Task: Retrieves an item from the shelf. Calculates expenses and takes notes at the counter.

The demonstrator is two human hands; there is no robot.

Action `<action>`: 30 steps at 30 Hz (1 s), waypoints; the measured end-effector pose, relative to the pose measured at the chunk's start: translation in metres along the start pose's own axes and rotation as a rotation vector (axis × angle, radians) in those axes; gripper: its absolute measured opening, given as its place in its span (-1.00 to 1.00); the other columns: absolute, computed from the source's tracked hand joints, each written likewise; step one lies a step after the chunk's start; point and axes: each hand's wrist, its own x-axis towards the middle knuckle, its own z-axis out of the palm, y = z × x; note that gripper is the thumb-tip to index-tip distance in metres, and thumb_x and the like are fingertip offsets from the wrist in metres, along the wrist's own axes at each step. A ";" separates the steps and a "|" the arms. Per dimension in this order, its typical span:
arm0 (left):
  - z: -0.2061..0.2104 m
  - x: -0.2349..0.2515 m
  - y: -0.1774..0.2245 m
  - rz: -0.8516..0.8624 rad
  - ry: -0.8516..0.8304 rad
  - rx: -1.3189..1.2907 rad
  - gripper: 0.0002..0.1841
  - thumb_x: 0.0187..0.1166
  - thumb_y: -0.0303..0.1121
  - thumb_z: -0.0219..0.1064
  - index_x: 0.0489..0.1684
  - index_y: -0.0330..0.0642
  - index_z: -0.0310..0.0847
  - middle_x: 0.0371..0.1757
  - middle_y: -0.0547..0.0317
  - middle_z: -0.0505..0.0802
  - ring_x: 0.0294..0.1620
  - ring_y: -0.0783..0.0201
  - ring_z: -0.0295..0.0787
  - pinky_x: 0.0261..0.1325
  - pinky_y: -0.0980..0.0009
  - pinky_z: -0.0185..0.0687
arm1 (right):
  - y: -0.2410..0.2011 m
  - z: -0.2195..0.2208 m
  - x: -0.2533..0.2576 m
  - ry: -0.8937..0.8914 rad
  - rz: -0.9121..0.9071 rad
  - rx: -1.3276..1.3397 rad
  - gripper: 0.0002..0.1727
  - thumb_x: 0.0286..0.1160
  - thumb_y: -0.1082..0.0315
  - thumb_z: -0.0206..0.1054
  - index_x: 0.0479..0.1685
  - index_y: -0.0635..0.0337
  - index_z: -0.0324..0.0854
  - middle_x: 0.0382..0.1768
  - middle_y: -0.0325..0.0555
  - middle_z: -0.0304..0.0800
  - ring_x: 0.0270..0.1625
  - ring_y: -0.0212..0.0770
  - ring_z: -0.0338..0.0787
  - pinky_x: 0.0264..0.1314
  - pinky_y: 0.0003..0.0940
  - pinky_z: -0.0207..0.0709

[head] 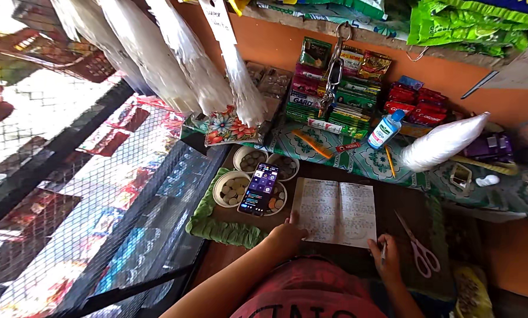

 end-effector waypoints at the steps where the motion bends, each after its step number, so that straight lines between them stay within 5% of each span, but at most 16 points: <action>1: -0.001 0.000 0.001 -0.013 -0.002 -0.004 -0.31 0.29 0.05 0.59 0.52 0.42 0.47 0.85 -0.47 -0.10 0.44 -0.64 0.47 0.08 -0.32 0.74 | 0.000 0.000 0.000 0.000 0.003 0.011 -0.53 0.38 0.11 0.58 0.11 0.01 0.43 -0.28 -0.15 0.68 -0.44 -0.20 0.77 -0.49 -0.19 0.80; 5: -0.003 0.001 0.000 0.005 -0.004 -0.006 -0.21 0.24 0.06 0.62 0.59 0.59 0.36 0.84 -0.49 -0.10 0.42 -0.64 0.49 0.06 -0.30 0.74 | 0.001 0.000 0.000 0.000 0.000 0.026 -0.54 0.38 0.13 0.58 0.09 0.01 0.43 -0.29 -0.15 0.66 -0.45 -0.20 0.76 -0.49 -0.18 0.80; 15: -0.002 0.004 -0.002 0.029 -0.040 0.050 -0.37 0.30 0.13 0.56 0.44 0.45 0.54 0.82 -0.53 -0.06 0.44 -0.64 0.46 0.11 -0.29 0.73 | 0.002 0.000 0.001 0.003 0.012 0.032 -0.58 0.38 0.14 0.57 0.04 0.01 0.45 -0.30 -0.14 0.67 -0.47 -0.19 0.77 -0.52 -0.18 0.80; 21: -0.006 0.002 0.000 0.018 -0.026 0.015 -0.22 0.27 0.08 0.59 0.60 0.64 0.32 0.83 -0.52 -0.10 0.41 -0.63 0.49 0.08 -0.30 0.73 | -0.002 0.000 0.002 -0.003 0.033 0.028 -0.62 0.41 0.16 0.55 0.03 0.00 0.46 -0.29 -0.13 0.67 -0.47 -0.17 0.77 -0.52 -0.16 0.81; 30: -0.006 0.001 -0.002 0.029 -0.027 0.009 -0.36 0.29 0.13 0.57 0.45 0.51 0.53 0.82 -0.51 -0.04 0.42 -0.61 0.50 0.11 -0.29 0.73 | -0.003 -0.001 0.002 -0.015 0.054 0.021 -0.63 0.45 0.15 0.52 0.06 -0.01 0.46 -0.35 -0.14 0.71 -0.49 -0.16 0.79 -0.52 -0.15 0.80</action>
